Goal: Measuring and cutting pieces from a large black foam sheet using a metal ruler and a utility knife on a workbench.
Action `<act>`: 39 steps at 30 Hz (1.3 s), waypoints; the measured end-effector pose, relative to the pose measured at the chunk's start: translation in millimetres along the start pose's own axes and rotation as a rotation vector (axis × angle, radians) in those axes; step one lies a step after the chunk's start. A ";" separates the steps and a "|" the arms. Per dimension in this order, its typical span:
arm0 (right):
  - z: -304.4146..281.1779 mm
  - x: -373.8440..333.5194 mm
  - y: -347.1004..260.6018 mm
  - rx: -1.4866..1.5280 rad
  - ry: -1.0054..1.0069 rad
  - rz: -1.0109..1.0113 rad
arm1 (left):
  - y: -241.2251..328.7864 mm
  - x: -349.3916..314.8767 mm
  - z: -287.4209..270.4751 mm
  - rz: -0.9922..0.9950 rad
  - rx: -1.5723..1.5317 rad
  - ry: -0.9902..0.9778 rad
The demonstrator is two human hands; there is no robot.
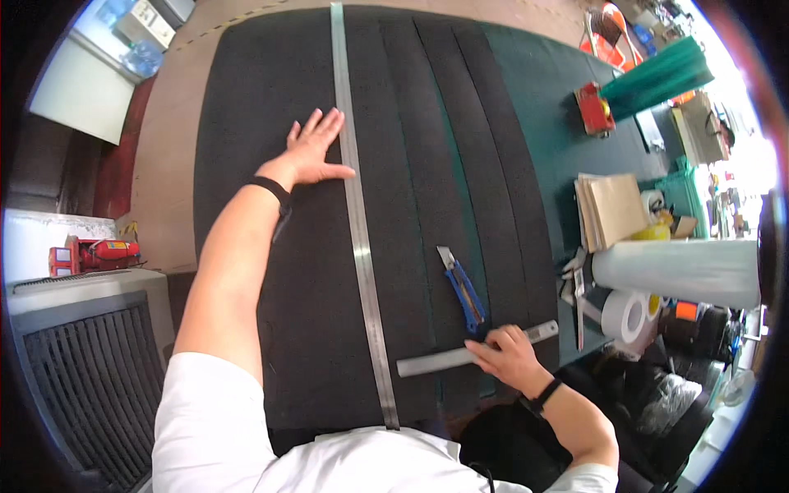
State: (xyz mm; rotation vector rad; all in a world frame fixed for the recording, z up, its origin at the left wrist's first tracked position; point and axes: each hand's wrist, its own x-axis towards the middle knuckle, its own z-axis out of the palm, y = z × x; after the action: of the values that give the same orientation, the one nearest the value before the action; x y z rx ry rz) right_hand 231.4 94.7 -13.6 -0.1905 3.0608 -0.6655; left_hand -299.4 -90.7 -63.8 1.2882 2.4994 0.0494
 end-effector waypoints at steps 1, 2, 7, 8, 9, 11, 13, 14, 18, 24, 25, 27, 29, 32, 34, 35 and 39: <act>-14.1 -3.0 4.1 -0.010 0.009 -0.023 | -1.5 -2.2 -4.0 0.013 -0.031 -0.022; -35.9 -10.7 7.8 -0.022 -0.021 0.011 | 1.3 -2.7 -6.5 0.006 -0.038 -0.003; -122.8 0.1 75.6 -0.217 0.094 0.232 | -1.2 -6.3 -12.7 -0.007 -0.056 -0.015; -140.6 13.8 94.9 -0.258 0.144 0.264 | -1.4 -6.0 -11.5 -0.006 -0.062 -0.018; -157.5 29.7 115.5 -0.300 0.195 0.297 | -0.8 -5.2 -11.4 -0.004 -0.067 -0.021; -182.6 61.8 163.9 -0.299 0.321 0.252 | 5.2 -2.4 -9.5 -0.001 -0.084 -0.011; -200.7 114.7 184.7 -0.319 0.326 0.265 | 4.1 -3.3 -9.3 -0.001 -0.102 -0.023; -202.7 136.5 193.5 -0.310 0.340 0.229 | 4.8 -3.3 -9.8 -0.007 -0.103 -0.016; -183.5 236.4 205.7 -0.218 0.339 0.062 | 2.9 -9.3 -12.9 -0.018 -0.102 -0.018; -127.1 368.3 224.7 -0.077 0.289 -0.008 | 4.8 -10.0 -11.1 0.006 -0.117 0.018; -115.8 388.6 229.0 -0.048 0.289 -0.026 | 4.6 -10.9 -13.2 0.007 -0.110 0.025; -102.5 415.0 236.0 -0.032 0.292 -0.050 | 9.7 -9.6 -15.2 0.005 -0.124 0.036; -85.6 437.7 240.6 -0.059 0.296 -0.075 | 10.2 -12.8 -17.6 0.009 -0.147 0.029; -68.0 453.0 250.9 -0.079 0.297 -0.085 | 12.3 -15.9 -18.0 0.013 -0.176 0.048; -61.3 459.7 255.0 -0.080 0.282 -0.077 | 12.4 -18.1 -19.7 0.015 -0.186 0.057; -62.0 462.6 255.2 -0.081 0.286 -0.079 | 12.5 -19.2 -19.8 0.014 -0.184 0.056; -67.6 467.3 256.8 -0.139 0.255 -0.098 | 12.1 -18.8 -16.9 0.026 -0.179 0.067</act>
State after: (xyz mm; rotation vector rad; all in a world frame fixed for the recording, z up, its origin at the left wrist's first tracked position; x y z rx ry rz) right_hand -264.6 298.9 -48.0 -0.2790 3.3654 -0.5167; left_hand -284.9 -96.6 -40.6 1.2640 2.4685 0.3205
